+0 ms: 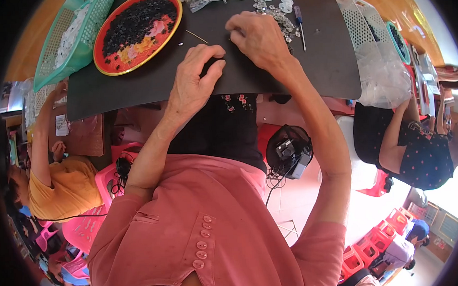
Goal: The person assembles small plastic and metal components by inserting tiny metal parts and beads into a plastic housing, using a pick to manipulate the small parts from a tray and container.
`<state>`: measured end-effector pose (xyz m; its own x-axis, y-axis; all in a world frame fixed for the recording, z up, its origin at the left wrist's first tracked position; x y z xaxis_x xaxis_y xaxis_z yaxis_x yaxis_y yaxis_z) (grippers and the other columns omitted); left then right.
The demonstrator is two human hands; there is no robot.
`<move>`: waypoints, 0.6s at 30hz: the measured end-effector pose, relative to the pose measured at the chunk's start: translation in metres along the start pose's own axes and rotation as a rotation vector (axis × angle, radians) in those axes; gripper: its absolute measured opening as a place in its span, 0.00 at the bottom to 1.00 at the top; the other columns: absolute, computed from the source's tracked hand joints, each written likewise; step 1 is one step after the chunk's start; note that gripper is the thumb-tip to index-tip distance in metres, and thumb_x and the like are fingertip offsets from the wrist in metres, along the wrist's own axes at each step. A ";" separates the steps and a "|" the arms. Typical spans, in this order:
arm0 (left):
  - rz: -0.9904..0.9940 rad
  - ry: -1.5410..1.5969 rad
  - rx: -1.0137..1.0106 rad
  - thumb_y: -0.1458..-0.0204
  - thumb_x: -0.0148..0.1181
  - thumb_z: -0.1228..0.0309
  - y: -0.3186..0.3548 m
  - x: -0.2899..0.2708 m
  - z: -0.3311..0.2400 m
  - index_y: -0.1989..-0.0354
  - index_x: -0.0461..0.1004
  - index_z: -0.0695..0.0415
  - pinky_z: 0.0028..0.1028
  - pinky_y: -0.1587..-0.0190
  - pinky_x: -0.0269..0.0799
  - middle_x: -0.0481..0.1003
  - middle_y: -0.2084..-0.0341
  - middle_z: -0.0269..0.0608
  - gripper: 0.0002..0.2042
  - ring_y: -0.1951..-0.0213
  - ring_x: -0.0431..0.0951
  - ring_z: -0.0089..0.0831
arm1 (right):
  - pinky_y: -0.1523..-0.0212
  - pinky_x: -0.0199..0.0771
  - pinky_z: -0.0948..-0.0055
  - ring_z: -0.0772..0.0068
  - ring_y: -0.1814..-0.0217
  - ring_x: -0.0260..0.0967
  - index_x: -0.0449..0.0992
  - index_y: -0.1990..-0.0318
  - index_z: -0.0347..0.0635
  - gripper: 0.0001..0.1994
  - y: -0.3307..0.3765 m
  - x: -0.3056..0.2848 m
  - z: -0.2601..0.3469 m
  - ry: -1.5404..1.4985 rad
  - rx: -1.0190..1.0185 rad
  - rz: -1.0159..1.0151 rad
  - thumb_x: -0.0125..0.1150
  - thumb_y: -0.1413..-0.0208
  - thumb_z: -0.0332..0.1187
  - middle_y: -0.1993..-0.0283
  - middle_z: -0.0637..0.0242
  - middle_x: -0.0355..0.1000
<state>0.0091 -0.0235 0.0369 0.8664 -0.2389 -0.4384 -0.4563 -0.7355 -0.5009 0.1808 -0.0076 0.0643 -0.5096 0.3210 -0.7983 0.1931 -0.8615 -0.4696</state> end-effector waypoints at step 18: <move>-0.013 0.063 0.021 0.51 0.58 0.76 0.002 0.000 0.001 0.60 0.72 0.62 0.35 0.56 0.67 0.72 0.68 0.44 0.10 0.61 0.71 0.43 | 0.67 0.71 0.56 0.51 0.72 0.74 0.80 0.72 0.42 0.09 -0.047 0.013 -0.011 0.181 0.111 -0.069 0.59 0.52 0.37 0.74 0.56 0.75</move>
<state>0.0081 -0.0240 0.0354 0.8833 -0.2693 -0.3837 -0.4481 -0.7254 -0.5225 0.1743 0.0413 0.0714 -0.3580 0.4374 -0.8250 0.0645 -0.8698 -0.4891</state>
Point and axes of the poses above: each hand's wrist, its own y-axis away from the middle knuckle, its own x-axis out of the palm, z = x × y, the point moved 3 cm from there along -y, towards the middle knuckle
